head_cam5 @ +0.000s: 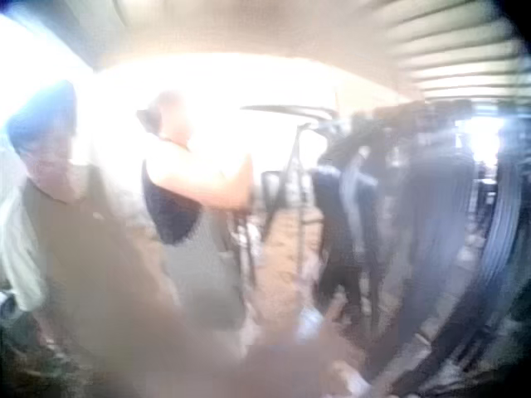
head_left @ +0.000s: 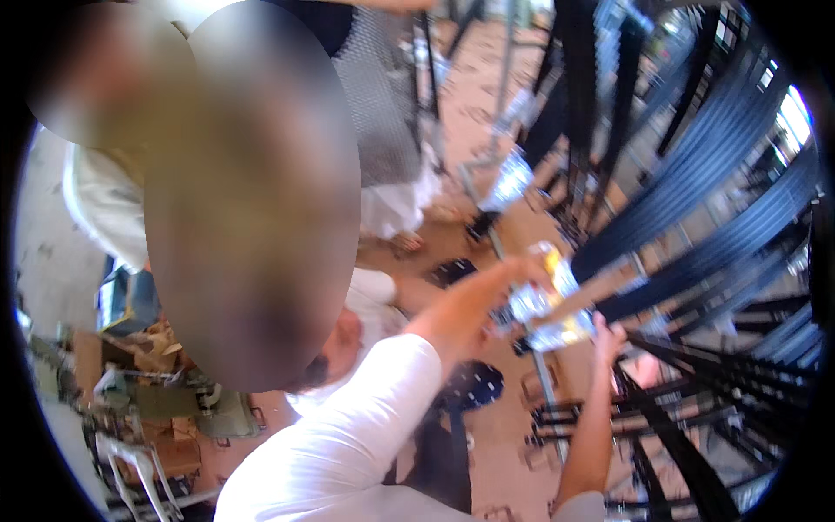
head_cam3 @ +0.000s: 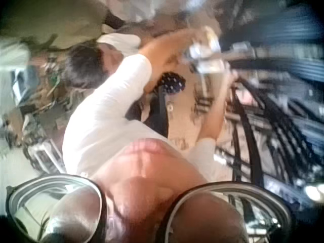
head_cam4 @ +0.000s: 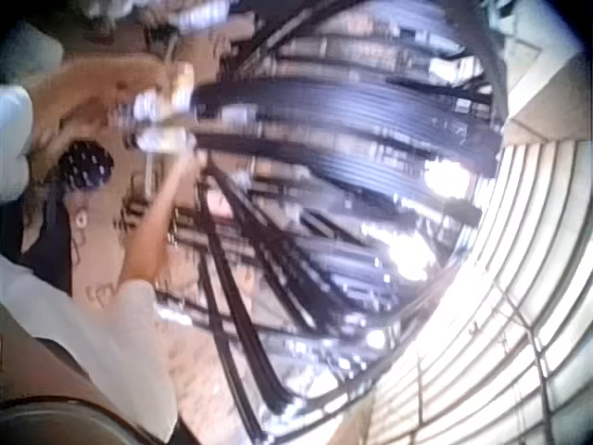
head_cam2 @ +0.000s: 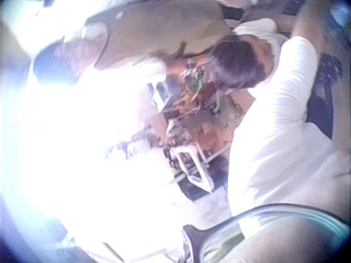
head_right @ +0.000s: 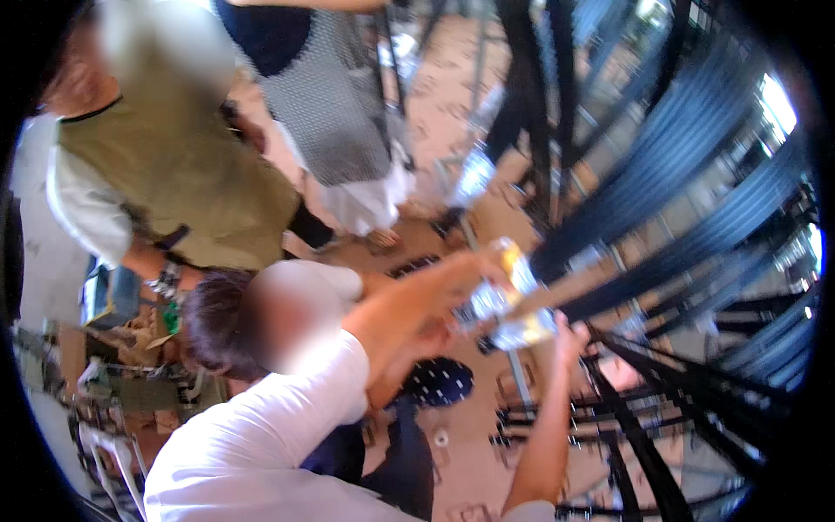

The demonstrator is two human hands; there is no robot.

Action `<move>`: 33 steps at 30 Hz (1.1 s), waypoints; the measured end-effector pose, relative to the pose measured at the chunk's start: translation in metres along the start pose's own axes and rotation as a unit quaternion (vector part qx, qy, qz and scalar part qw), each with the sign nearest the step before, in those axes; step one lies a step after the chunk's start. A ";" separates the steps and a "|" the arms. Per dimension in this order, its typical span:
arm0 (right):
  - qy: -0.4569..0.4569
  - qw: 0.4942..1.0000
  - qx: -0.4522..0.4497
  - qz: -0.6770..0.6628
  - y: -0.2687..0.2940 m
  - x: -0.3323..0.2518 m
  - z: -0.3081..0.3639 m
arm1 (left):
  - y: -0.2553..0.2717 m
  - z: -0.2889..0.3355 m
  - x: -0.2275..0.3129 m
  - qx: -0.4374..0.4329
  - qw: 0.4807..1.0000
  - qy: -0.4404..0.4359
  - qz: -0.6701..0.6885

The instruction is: The person wraps bundles of black rods with plastic film while another person assists. The person unrolls the film around the bundle, securing the end with tape, and repeats the process on multiple bundles.

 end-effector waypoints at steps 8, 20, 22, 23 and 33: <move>-0.137 0.955 -0.084 -0.248 -0.064 0.013 -0.025 | -0.013 0.021 0.011 0.051 0.988 0.096 -0.110; -0.139 0.978 -0.120 -0.096 -0.005 0.054 0.078 | -0.123 0.192 0.025 0.214 0.958 0.125 0.144; -0.079 0.987 -0.140 0.009 0.011 0.082 0.164 | -0.171 0.232 0.026 0.154 0.964 0.100 0.195; -0.039 0.984 -0.148 0.096 0.018 0.088 0.212 | -0.183 0.256 0.044 0.103 0.967 0.106 0.207; -0.070 0.957 -0.280 -0.032 -0.007 0.023 0.296 | -0.179 0.308 0.056 0.033 0.999 -0.008 0.008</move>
Point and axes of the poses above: each hand's wrist, its own z-axis away from the middle knuckle, its own y-axis out of the back of the hand, x = y × z, the point moved 6 cm from there along -z, towards the middle knuckle, and after that the axes turned 14 degrees about -z, right-handed, at the moved point
